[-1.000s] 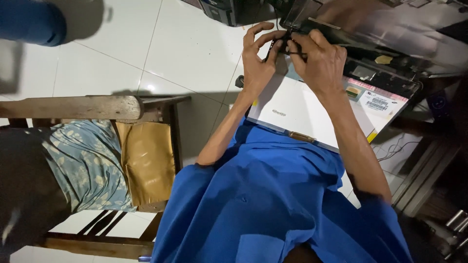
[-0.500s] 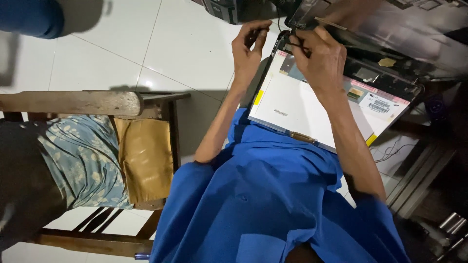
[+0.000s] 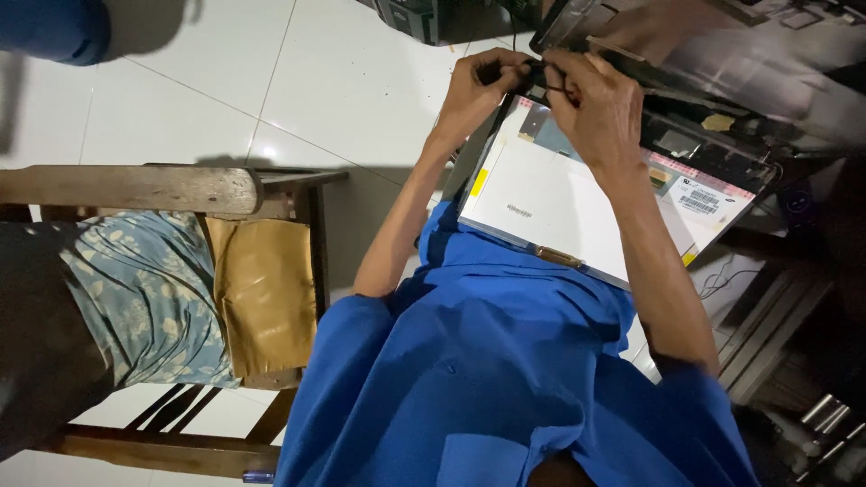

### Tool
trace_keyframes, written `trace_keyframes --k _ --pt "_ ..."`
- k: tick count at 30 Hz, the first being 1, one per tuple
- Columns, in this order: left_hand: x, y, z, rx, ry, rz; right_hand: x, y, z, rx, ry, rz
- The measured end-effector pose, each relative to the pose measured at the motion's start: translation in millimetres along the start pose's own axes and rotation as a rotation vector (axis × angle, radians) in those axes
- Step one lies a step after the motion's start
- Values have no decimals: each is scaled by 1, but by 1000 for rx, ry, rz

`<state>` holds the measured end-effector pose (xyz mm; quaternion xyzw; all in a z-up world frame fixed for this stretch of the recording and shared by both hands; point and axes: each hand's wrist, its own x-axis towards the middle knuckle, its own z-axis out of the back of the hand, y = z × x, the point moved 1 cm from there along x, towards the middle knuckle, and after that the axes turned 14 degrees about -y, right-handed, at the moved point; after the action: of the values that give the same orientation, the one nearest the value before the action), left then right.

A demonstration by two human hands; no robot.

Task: A person is repairing a laptop by manipulating the screen assembly, cables, and adhesive components.

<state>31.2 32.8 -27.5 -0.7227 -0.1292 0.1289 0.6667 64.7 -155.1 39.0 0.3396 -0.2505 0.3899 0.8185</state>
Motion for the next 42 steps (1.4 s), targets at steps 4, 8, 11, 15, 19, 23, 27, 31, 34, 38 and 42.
trace_keyframes --k 4,8,11,15,19,23,27,31,34,38,42 --pt "13 0 1 64 1 17 -1 -3 1 -43 75 10" --pt "23 -14 3 146 86 38 -6 -15 -6 -256 82 139" --pt "29 -16 1 194 116 102 -1 -16 -8 -429 86 276" --pt "37 2 -4 250 161 107 0 -21 -14 -504 90 362" --pt "35 -6 -1 236 155 148 2 -16 -15 -532 73 359" --pt "31 0 0 129 177 -21 1 -13 -14 -569 40 334" --pt "20 -2 0 -33 182 -179 6 -14 -9 -567 107 362" --pt "16 6 -2 -118 146 -40 11 -15 -15 -537 95 341" --pt "18 25 -12 -123 41 -144 15 -17 -17 -654 80 466" --pt "12 12 -20 -74 -90 -82 17 -21 -14 -628 236 427" --pt "1 -8 -14 2 -120 -224 14 -30 -6 -547 208 481"
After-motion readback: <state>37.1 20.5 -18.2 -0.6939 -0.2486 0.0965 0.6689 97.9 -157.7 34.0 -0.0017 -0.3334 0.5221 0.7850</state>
